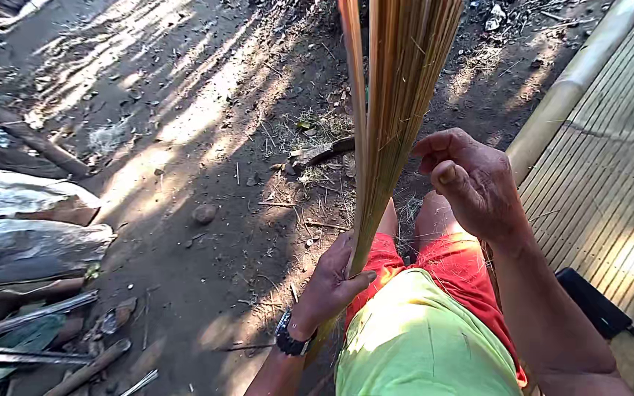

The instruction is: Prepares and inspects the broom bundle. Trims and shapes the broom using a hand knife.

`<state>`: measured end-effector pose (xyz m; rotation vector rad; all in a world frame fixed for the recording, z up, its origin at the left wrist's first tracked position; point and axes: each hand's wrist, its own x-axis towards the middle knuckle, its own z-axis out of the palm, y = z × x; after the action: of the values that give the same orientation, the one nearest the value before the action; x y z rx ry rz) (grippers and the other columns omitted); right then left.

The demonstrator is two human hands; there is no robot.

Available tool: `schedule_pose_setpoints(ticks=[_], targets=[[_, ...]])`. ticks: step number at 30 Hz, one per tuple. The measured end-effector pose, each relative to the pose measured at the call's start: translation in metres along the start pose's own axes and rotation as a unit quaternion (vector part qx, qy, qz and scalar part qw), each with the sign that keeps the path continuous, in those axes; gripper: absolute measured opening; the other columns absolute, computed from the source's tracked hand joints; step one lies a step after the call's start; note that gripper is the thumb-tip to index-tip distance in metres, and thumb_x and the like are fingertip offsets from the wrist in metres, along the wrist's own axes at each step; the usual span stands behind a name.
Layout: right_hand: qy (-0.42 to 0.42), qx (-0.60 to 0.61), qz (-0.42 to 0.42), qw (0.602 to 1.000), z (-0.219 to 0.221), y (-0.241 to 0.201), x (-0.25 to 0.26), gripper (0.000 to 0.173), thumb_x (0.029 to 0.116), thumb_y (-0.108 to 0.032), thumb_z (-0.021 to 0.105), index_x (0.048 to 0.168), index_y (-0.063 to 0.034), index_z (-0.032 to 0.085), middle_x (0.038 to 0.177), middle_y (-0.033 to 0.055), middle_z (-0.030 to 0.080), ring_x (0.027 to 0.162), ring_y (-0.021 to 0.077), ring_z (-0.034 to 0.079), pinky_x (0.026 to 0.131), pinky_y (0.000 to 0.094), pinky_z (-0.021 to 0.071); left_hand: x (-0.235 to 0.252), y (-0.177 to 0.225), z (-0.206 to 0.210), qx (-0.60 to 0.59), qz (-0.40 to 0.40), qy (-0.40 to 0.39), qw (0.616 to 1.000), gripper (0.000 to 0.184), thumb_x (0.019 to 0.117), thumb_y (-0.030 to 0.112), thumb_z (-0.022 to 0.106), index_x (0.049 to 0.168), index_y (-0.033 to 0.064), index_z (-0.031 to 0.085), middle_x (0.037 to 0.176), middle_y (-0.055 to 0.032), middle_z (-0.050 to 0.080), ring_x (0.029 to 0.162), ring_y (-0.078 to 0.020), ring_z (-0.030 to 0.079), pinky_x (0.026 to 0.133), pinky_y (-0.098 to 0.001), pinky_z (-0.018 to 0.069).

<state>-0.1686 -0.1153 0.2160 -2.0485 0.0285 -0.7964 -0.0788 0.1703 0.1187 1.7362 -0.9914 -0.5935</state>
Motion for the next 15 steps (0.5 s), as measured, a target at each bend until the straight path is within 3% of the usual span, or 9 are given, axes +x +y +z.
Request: schedule_pose_setpoints(ticks=[4, 6, 8, 10, 11, 13, 15], targets=[[-0.024, -0.041, 0.002, 0.999, -0.003, -0.008, 0.004, 0.052, 0.1015, -0.060, 0.050, 0.106, -0.0108, 0.067, 0.074, -0.0036, 0.058, 0.056, 0.0054, 0.052, 0.045, 0.0229, 0.0439, -0.002, -0.003, -0.002, 0.091, 0.006, 0.024, 0.996, 0.047, 0.0891, 0.024, 0.076, 0.133, 0.0097, 0.066, 0.139, -0.0069, 0.058, 0.116, -0.0149, 0.062, 0.098, -0.0354, 0.0561], [-0.045, -0.019, -0.003, 0.999, -0.002, -0.005, 0.005, 0.032, 0.1027, -0.042, 0.060, 0.097, -0.0113, 0.065, 0.069, -0.0035, 0.057, 0.052, 0.0056, 0.051, 0.042, 0.0226, 0.0439, -0.003, -0.005, -0.002, 0.116, 0.008, 0.029, 0.993, 0.047, 0.0887, 0.025, 0.076, 0.133, 0.0114, 0.067, 0.140, -0.0071, 0.057, 0.118, -0.0140, 0.061, 0.099, -0.0347, 0.0556], [-0.068, 0.066, -0.018, 0.995, 0.000, -0.001, 0.006, 0.019, 0.1042, -0.020, 0.060, 0.092, -0.0074, 0.066, 0.068, -0.0016, 0.058, 0.053, 0.0063, 0.052, 0.044, 0.0215, 0.0445, -0.004, -0.007, -0.003, 0.123, 0.008, 0.030, 0.992, 0.050, 0.0887, 0.025, 0.075, 0.136, 0.0129, 0.065, 0.142, -0.0067, 0.056, 0.121, -0.0140, 0.060, 0.102, -0.0353, 0.0543], [-0.061, 0.213, -0.030, 0.975, -0.006, 0.000, 0.006, 0.019, 0.1048, -0.010, 0.054, 0.091, -0.0040, 0.066, 0.069, 0.0000, 0.056, 0.053, 0.0063, 0.047, 0.045, 0.0206, 0.0400, -0.005, -0.011, -0.003, 0.115, 0.002, 0.032, 0.993, 0.051, 0.0882, 0.026, 0.076, 0.137, 0.0128, 0.065, 0.141, -0.0060, 0.057, 0.121, -0.0139, 0.060, 0.102, -0.0357, 0.0546], [-0.034, 0.303, -0.040, 0.951, -0.015, -0.002, 0.002, 0.021, 0.1044, -0.011, 0.051, 0.091, -0.0052, 0.065, 0.070, -0.0009, 0.054, 0.053, 0.0048, 0.045, 0.045, 0.0192, 0.0391, -0.005, -0.013, -0.003, 0.107, -0.005, 0.037, 0.994, 0.051, 0.0872, 0.025, 0.077, 0.135, 0.0126, 0.065, 0.139, -0.0054, 0.058, 0.120, -0.0138, 0.061, 0.101, -0.0359, 0.0550], [0.078, 0.464, -0.053, 0.881, -0.043, -0.009, -0.012, 0.026, 0.1006, -0.015, 0.049, 0.076, -0.0109, 0.055, 0.060, -0.0025, 0.047, 0.047, 0.0062, 0.043, 0.044, 0.0209, 0.0384, -0.007, -0.017, -0.004, 0.096, -0.021, 0.043, 0.994, 0.050, 0.0866, 0.023, 0.077, 0.134, 0.0125, 0.066, 0.138, -0.0043, 0.060, 0.118, -0.0135, 0.061, 0.100, -0.0357, 0.0554], [0.201, 0.509, -0.065, 0.835, -0.064, -0.012, -0.022, 0.029, 0.0994, -0.016, 0.043, 0.070, -0.0132, 0.044, 0.054, -0.0012, 0.038, 0.042, 0.0103, 0.037, 0.041, 0.0255, 0.0377, -0.011, -0.021, -0.005, 0.093, -0.037, 0.047, 0.994, 0.049, 0.0868, 0.025, 0.076, 0.133, 0.0132, 0.066, 0.137, -0.0028, 0.060, 0.116, -0.0128, 0.062, 0.098, -0.0351, 0.0557]])
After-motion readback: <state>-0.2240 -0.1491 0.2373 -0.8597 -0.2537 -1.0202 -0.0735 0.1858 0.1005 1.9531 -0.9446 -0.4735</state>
